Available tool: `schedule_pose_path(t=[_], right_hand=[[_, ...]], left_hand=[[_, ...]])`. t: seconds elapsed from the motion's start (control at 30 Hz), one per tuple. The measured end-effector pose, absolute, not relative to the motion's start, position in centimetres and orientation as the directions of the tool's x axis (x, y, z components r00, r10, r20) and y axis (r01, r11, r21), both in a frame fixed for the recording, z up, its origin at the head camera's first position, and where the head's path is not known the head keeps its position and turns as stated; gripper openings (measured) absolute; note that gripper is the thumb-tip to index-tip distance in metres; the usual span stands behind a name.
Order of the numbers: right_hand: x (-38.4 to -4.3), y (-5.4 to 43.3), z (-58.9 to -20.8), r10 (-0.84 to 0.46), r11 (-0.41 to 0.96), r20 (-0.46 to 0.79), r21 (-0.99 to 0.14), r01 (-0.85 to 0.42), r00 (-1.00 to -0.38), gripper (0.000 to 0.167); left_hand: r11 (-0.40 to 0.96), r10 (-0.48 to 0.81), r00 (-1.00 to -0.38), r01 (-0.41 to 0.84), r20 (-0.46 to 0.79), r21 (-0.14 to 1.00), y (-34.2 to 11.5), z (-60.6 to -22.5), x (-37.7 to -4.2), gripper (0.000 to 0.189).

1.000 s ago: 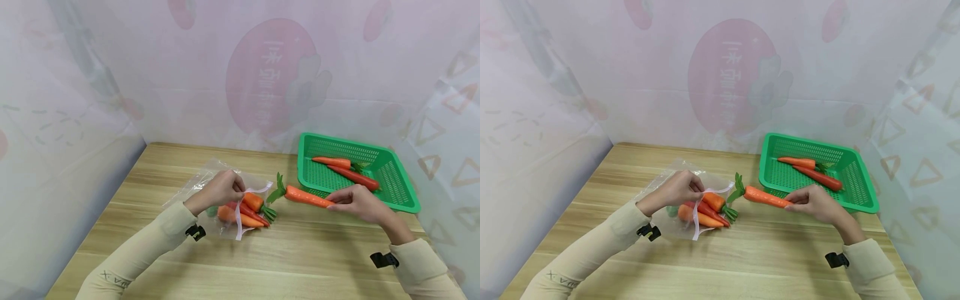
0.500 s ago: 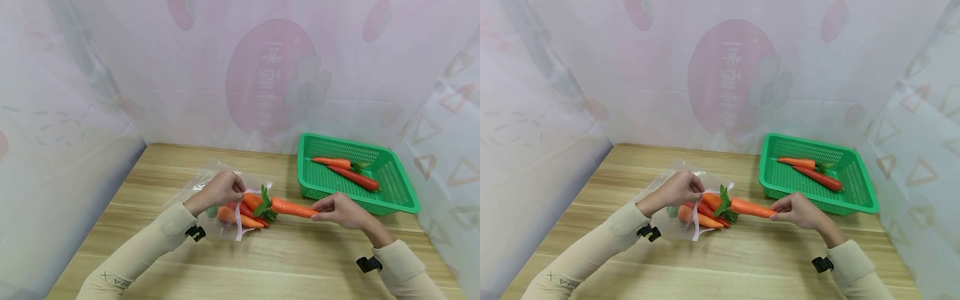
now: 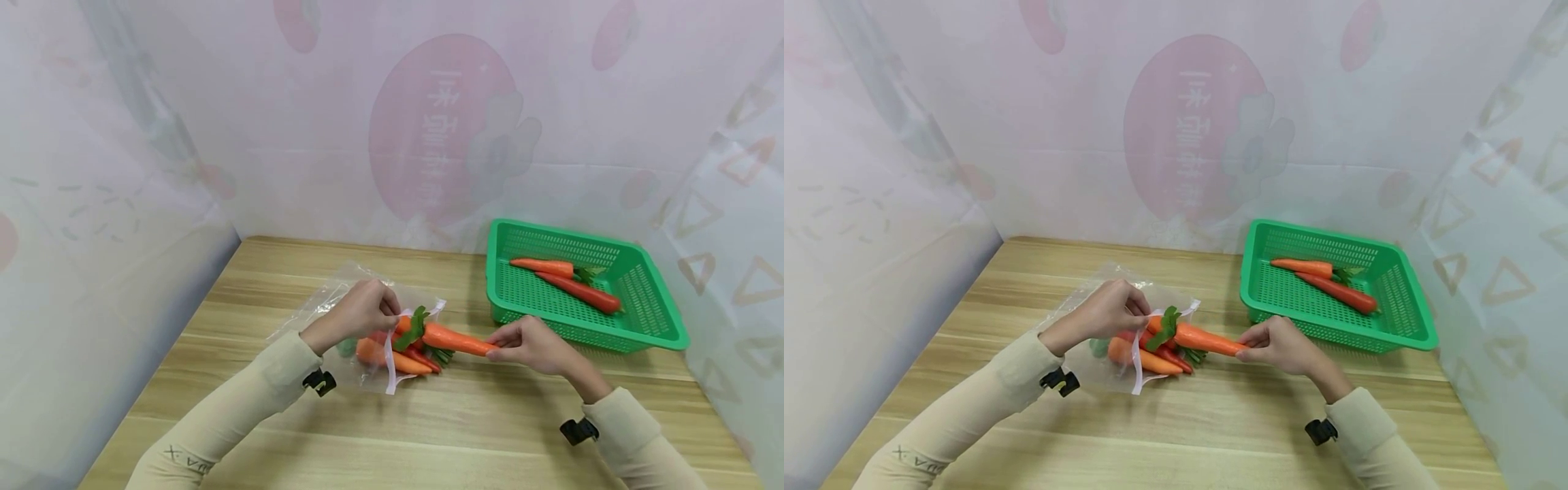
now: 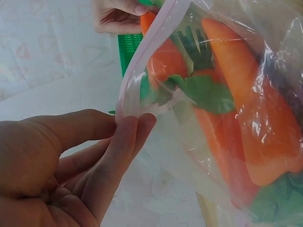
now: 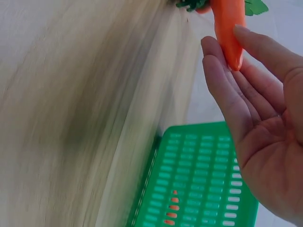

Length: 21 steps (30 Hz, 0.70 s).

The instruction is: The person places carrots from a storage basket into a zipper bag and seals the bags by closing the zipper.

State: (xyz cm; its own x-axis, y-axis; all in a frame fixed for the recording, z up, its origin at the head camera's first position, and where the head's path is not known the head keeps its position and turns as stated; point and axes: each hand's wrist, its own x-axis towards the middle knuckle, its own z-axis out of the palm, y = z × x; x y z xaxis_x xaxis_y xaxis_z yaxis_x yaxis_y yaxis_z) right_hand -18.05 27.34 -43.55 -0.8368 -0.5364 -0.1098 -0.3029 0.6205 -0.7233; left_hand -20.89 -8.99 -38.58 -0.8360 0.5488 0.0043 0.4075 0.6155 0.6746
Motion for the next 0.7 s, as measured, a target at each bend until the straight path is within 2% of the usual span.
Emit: schedule_pose_path(t=[0.7], right_hand=[[-18.1,23.1,-43.7,-0.42,0.652,-0.069,-0.717,-0.248,-0.905,0.026]], left_hand=[[0.603,0.559,-0.829,0.423,0.021,0.676,-8.8,-38.7,-21.0,0.008]])
